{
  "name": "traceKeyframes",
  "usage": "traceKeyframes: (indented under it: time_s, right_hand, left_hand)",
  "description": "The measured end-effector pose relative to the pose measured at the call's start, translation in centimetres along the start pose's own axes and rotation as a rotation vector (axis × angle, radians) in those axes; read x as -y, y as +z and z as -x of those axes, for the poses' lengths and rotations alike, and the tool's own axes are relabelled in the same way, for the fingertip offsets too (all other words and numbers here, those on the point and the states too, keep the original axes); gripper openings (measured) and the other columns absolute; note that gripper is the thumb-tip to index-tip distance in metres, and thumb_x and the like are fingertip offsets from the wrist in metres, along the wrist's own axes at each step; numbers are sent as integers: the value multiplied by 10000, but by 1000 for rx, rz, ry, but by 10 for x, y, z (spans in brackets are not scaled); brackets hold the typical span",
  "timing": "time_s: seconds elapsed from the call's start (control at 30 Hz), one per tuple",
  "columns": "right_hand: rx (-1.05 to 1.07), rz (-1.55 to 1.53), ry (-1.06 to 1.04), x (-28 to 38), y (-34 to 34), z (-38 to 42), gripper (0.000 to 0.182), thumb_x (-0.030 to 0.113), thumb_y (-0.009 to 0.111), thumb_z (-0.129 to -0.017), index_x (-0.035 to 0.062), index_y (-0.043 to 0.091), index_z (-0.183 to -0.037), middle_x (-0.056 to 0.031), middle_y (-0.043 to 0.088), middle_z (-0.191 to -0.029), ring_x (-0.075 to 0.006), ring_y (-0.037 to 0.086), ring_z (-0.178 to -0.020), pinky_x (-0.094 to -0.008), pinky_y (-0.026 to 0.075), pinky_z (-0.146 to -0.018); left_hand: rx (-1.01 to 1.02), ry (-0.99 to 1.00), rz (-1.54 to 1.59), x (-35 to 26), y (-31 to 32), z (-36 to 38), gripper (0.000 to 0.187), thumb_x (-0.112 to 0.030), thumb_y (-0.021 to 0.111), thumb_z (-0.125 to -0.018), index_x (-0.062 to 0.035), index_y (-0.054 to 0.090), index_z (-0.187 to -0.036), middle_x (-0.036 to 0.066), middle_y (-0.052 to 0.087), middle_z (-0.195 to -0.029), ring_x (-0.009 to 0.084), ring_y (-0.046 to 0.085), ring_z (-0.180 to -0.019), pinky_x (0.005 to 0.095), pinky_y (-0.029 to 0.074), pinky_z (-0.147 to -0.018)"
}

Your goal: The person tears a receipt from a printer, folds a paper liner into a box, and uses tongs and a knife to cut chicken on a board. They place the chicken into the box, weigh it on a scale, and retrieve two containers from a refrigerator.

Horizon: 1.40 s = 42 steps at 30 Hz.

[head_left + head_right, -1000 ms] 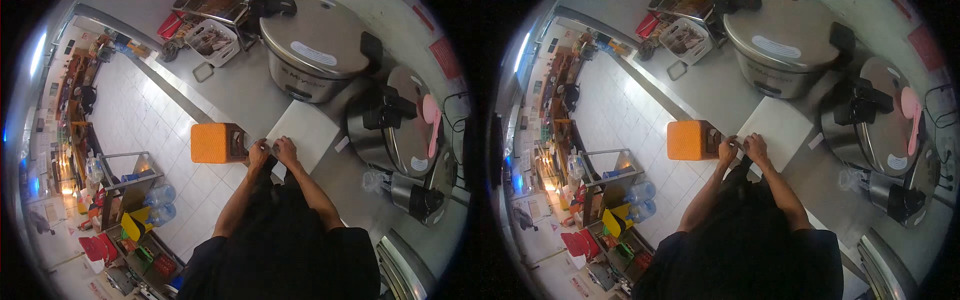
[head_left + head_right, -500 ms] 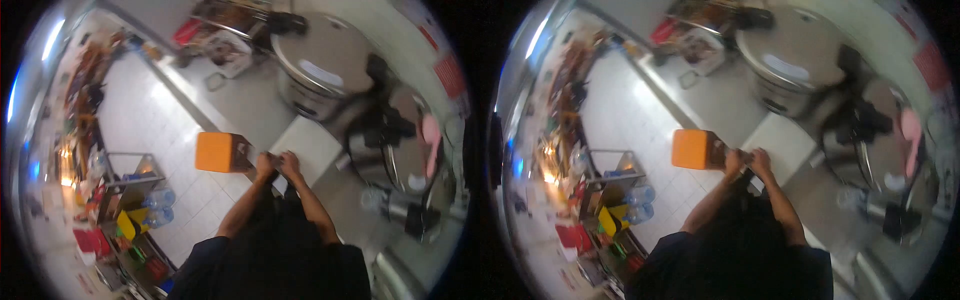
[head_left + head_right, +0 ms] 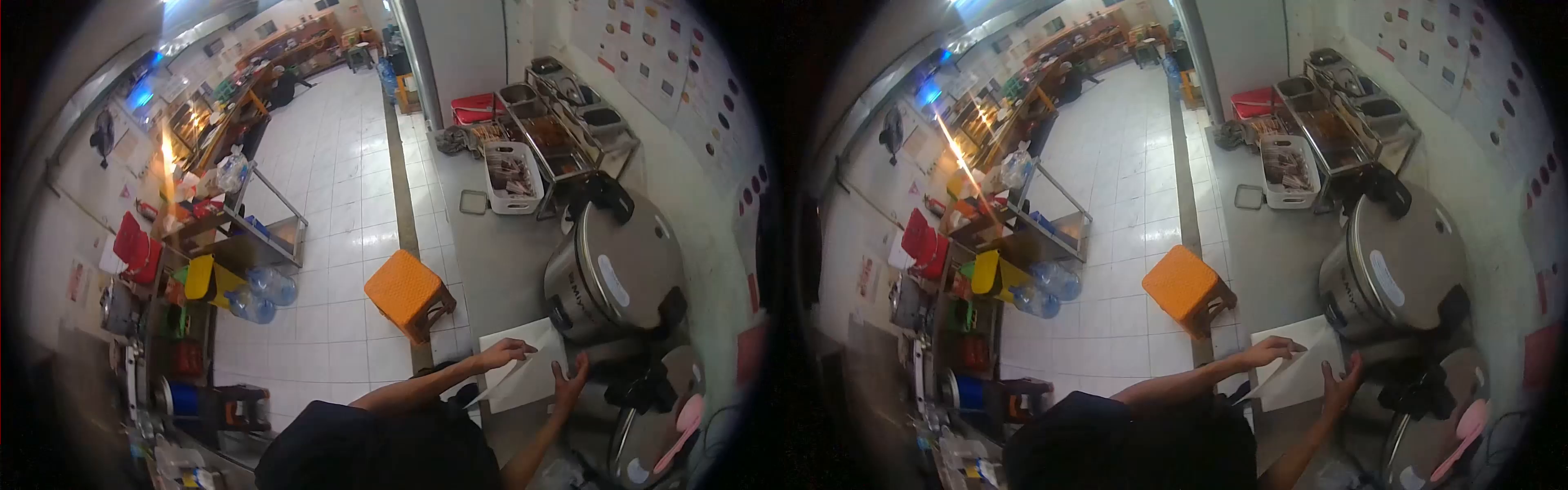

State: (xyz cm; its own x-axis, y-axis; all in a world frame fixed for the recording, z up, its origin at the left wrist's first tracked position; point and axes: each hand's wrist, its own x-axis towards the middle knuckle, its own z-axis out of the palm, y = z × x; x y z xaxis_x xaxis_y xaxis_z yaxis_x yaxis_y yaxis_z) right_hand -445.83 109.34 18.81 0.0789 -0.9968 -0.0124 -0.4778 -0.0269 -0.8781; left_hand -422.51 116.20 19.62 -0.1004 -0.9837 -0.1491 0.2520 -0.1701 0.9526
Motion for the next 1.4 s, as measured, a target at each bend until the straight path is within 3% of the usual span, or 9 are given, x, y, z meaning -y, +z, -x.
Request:
traceKeyframes:
  time_s: [0.17, 0.2, 0.27, 0.33, 0.53, 0.6, 0.9, 1.13, 1.4]
  right_hand:
    - [532, -558, 51, -16, 13, -37, 1053, 85, 809, -644, 126, 192, -1497, -126, 357, -1455, -283, 354, -1329, -427, 309, -1073]
    - [691, -698, 81, -9, 24, -36, 1040, 72, 795, -641, 111, 201, -1493, -107, 362, -1448, -258, 346, -1333, -410, 297, -1083]
    - [753, -393, 10, 2, 56, -23, 816, 23, 721, -688, 36, 362, -1421, -79, 478, -1320, -181, 436, -1228, -326, 319, -1057]
    - [891, -739, 23, 50, 88, -5, 431, 40, 692, -768, -6, 582, -1182, -60, 625, -1076, -158, 562, -1033, -301, 405, -961]
    - [900, -765, 267, 158, 222, 24, 248, 87, 709, -802, -27, 654, -1015, -53, 666, -922, -137, 603, -813, -274, 458, -778]
    - [967, -772, 271, 179, 262, 34, 254, 98, 712, -811, -33, 655, -1021, -55, 667, -934, -140, 605, -821, -274, 460, -781]
    - [1127, -542, 205, 264, 464, 84, 333, 134, 696, -865, -42, 625, -1138, -87, 681, -1025, -150, 639, -888, -288, 489, -818]
    - [1114, -377, 134, 315, 582, 115, 380, 73, 706, -848, -17, 571, -1191, -95, 672, -1005, -156, 626, -918, -283, 501, -798]
    - [918, -136, 168, 367, 722, 63, 558, 54, 760, -785, 27, 453, -1250, -134, 668, -925, -181, 647, -803, -288, 515, -707]
  left_hand:
    - [236, 317, 387, -19, -65, 29, 379, -191, 546, -771, 6, 630, -1084, 187, 554, -1317, 290, 501, -1213, 390, 355, -1064]
    - [56, -5, 414, -80, -70, 58, 342, -170, 551, -766, 2, 621, -1053, 152, 615, -1155, 271, 572, -1085, 365, 418, -998]
    - [-98, -80, 511, -102, -111, 89, 365, -173, 573, -747, -12, 609, -1072, 134, 616, -1092, 248, 596, -1009, 375, 490, -898]
    - [-298, -117, 606, -116, -146, 124, 359, -182, 560, -779, -58, 566, -1116, 101, 605, -1029, 232, 597, -958, 371, 499, -867]
    - [-645, 206, 688, -127, -219, 232, 360, -280, 588, -896, -37, 564, -1160, 82, 629, -1023, 198, 606, -948, 363, 489, -862]
    - [-898, 112, 140, -101, -234, 264, 352, -189, 654, -882, -6, 577, -1172, 88, 651, -987, 155, 618, -907, 321, 497, -819]
    - [-1291, 86, 201, -21, -377, 403, 324, -72, 694, -840, 35, 608, -1134, 53, 668, -822, 118, 619, -766, 264, 495, -724]
    - [-1394, 117, 256, -38, -479, 440, 622, -111, 684, -870, -60, 361, -1399, 41, 618, -753, 116, 587, -734, 296, 475, -774]
    - [-1340, 29, 32, -56, -639, 413, 494, -87, 705, -848, -85, 503, -1299, -13, 563, -680, 73, 531, -670, 239, 426, -656]
